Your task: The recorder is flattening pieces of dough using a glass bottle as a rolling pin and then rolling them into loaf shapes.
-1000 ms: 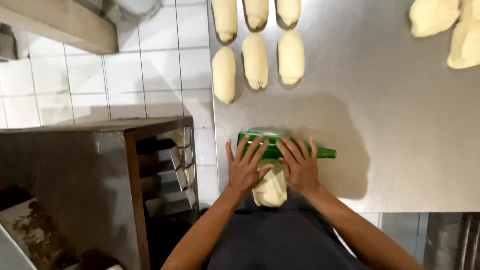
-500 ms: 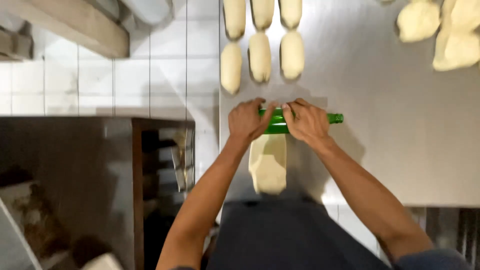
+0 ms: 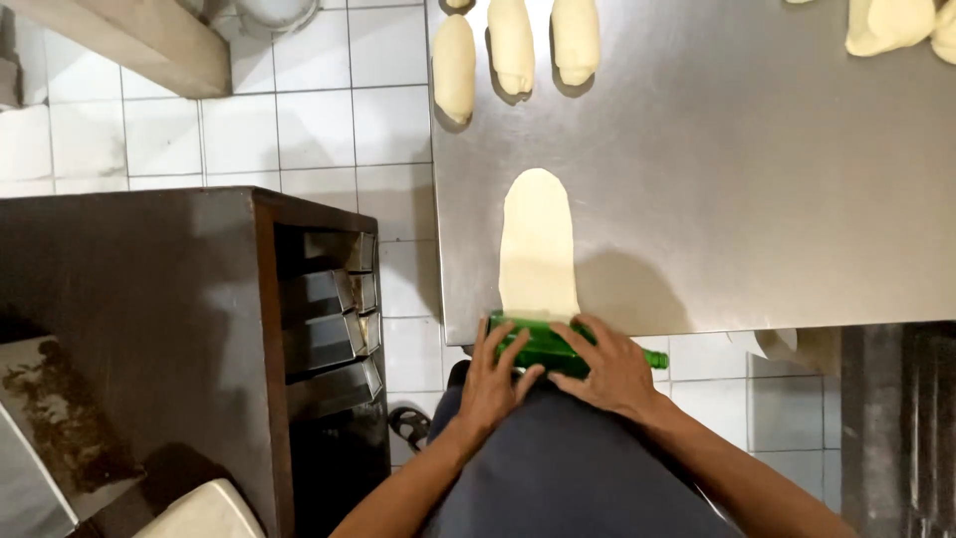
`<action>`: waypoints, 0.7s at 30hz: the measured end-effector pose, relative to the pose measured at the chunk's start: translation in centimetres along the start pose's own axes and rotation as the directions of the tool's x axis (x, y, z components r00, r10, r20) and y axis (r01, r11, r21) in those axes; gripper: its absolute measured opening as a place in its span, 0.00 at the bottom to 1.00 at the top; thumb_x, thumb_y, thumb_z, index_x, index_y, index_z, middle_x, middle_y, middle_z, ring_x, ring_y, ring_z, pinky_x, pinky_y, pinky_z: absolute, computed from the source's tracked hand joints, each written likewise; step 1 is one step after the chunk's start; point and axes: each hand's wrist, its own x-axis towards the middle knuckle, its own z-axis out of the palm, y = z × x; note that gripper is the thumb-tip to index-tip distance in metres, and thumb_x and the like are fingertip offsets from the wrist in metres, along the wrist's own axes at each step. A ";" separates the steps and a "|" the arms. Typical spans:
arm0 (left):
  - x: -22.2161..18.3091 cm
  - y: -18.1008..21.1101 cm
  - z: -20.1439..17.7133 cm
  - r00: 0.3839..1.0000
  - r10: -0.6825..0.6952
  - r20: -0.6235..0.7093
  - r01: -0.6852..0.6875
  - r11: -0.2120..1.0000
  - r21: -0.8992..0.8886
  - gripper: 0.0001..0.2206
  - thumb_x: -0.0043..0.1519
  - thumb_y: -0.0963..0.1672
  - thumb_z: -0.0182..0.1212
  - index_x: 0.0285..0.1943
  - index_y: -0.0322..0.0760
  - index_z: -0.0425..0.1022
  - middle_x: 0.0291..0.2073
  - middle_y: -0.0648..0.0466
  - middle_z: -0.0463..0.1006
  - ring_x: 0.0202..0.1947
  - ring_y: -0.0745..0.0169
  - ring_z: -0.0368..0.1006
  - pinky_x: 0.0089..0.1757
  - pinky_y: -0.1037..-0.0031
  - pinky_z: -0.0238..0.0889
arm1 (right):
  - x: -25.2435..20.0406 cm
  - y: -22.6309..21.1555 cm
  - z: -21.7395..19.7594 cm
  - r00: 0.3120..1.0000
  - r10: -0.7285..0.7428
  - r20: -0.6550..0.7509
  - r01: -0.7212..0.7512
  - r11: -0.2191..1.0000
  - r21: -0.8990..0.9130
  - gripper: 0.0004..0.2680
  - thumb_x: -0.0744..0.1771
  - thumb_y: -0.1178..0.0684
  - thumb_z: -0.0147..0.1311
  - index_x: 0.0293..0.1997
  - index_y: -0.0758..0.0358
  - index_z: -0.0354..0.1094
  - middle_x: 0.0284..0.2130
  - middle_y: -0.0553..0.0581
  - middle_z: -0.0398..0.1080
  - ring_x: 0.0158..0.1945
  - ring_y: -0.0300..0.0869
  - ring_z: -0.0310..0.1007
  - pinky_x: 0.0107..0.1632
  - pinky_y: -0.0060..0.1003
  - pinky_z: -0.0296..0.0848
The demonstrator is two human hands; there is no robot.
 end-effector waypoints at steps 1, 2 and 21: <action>-0.7 0.0 -0.4 1.000 0.008 0.025 -0.007 1.000 -0.025 0.29 0.60 0.48 0.73 0.69 0.39 0.68 0.67 0.41 0.64 0.73 0.24 0.51 0.63 0.44 0.60 | -0.1 -0.7 -0.9 0.985 0.069 0.155 -0.078 0.996 0.048 0.29 0.59 0.32 0.63 0.67 0.46 0.63 0.59 0.62 0.65 0.49 0.56 0.74 0.47 0.52 0.76; -1.1 -0.1 -0.5 0.999 0.018 0.048 -0.016 0.999 -0.051 0.29 0.59 0.47 0.73 0.69 0.39 0.68 0.67 0.42 0.63 0.74 0.24 0.51 0.63 0.44 0.60 | -0.1 -1.0 -1.7 0.943 0.130 0.308 -0.162 0.983 0.081 0.31 0.59 0.31 0.63 0.69 0.44 0.61 0.61 0.61 0.63 0.49 0.55 0.74 0.47 0.50 0.77; 31.8 -3.1 -0.8 0.985 -0.005 0.170 -0.071 0.898 0.434 0.40 0.40 0.60 0.78 0.58 0.39 0.75 0.47 0.50 0.80 0.49 0.48 0.76 0.56 0.58 0.67 | 28.5 16.0 -3.7 0.944 0.105 -0.312 0.064 0.871 0.488 0.11 0.69 0.46 0.55 0.51 0.61 0.71 0.48 0.59 0.73 0.53 0.54 0.72 0.58 0.48 0.65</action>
